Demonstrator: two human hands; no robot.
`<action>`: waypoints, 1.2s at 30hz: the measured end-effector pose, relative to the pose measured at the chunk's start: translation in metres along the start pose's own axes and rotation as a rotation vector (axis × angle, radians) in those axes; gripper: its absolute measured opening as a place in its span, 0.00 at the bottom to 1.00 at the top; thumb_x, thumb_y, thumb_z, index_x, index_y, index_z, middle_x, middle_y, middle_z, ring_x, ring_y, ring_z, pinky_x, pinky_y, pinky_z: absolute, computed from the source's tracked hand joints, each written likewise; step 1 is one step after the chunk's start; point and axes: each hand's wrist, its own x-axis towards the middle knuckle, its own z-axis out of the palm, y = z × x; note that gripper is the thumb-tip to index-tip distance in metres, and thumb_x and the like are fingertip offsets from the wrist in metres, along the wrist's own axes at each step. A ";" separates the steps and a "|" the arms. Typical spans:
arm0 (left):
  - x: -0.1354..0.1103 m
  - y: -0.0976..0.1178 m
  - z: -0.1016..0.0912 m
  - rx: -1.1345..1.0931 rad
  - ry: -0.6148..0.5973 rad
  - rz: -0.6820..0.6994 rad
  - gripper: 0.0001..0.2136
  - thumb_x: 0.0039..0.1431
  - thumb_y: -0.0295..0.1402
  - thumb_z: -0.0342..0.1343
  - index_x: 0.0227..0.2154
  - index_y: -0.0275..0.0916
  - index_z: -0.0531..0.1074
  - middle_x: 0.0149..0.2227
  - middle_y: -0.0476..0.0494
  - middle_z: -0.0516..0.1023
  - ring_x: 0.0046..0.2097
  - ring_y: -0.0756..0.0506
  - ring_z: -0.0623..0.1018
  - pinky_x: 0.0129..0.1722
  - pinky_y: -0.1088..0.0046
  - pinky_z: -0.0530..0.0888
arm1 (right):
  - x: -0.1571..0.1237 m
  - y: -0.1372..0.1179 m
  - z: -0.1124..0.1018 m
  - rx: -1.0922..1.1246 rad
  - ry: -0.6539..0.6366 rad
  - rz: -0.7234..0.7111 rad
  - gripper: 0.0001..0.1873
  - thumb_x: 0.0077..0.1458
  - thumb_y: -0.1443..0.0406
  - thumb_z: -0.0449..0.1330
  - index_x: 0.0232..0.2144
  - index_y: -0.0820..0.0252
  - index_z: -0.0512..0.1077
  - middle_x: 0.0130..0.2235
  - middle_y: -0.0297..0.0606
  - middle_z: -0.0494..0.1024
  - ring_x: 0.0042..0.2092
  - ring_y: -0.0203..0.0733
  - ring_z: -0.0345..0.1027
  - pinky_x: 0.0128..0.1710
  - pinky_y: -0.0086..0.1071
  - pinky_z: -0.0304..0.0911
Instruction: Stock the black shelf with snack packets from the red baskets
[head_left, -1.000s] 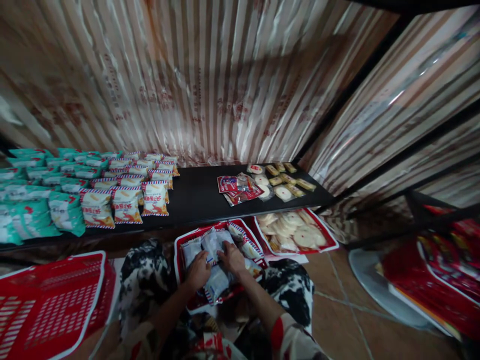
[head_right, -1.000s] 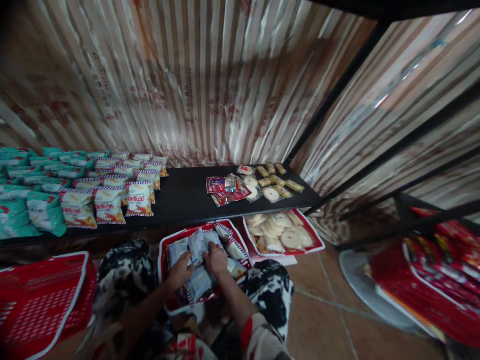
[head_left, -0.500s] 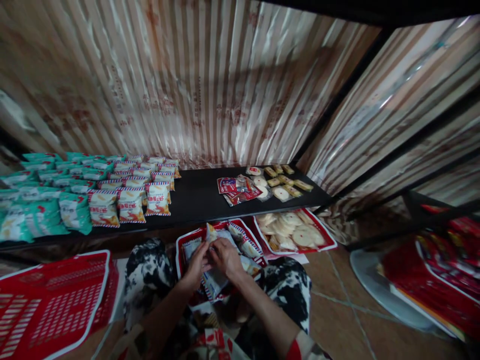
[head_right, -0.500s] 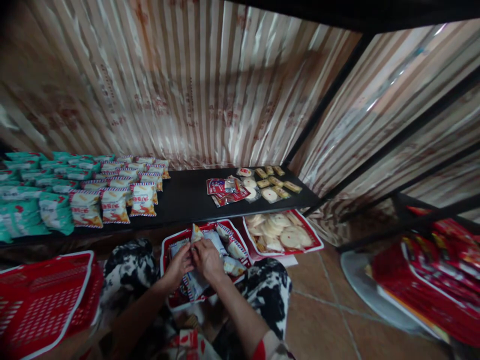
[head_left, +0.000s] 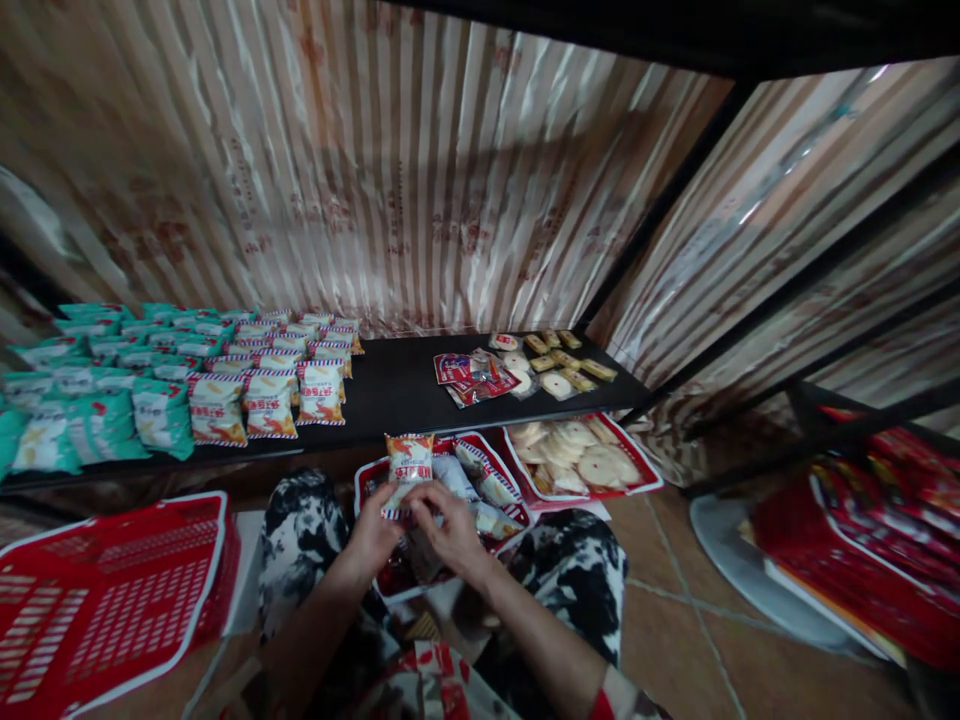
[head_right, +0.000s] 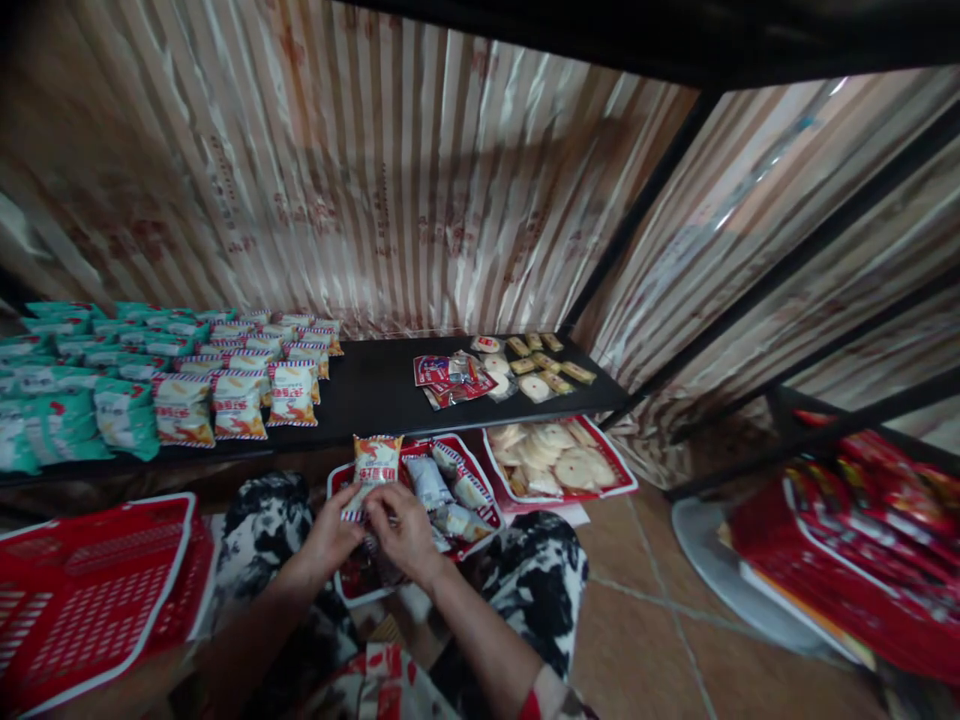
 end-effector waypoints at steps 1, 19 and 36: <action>-0.001 0.002 0.000 -0.002 0.005 0.003 0.09 0.43 0.31 0.62 0.29 0.36 0.71 0.27 0.46 0.78 0.30 0.48 0.77 0.34 0.72 0.72 | 0.002 0.005 -0.002 0.015 0.103 0.076 0.13 0.59 0.60 0.49 0.32 0.58 0.70 0.32 0.37 0.74 0.35 0.38 0.68 0.37 0.32 0.65; 0.040 0.038 0.053 0.333 -0.153 0.230 0.17 0.45 0.37 0.60 0.40 0.39 0.71 0.42 0.40 0.77 0.43 0.41 0.77 0.36 0.70 0.74 | 0.085 0.048 -0.029 0.555 0.092 0.502 0.26 0.46 0.47 0.59 0.43 0.57 0.70 0.39 0.40 0.79 0.41 0.47 0.73 0.43 0.41 0.67; 0.084 0.154 0.116 1.503 -0.253 0.803 0.12 0.42 0.30 0.58 0.34 0.44 0.76 0.32 0.47 0.76 0.36 0.44 0.75 0.42 0.71 0.68 | 0.182 0.072 -0.063 -0.591 -0.240 -0.306 0.37 0.50 0.67 0.63 0.60 0.45 0.55 0.58 0.40 0.66 0.61 0.52 0.52 0.56 0.52 0.52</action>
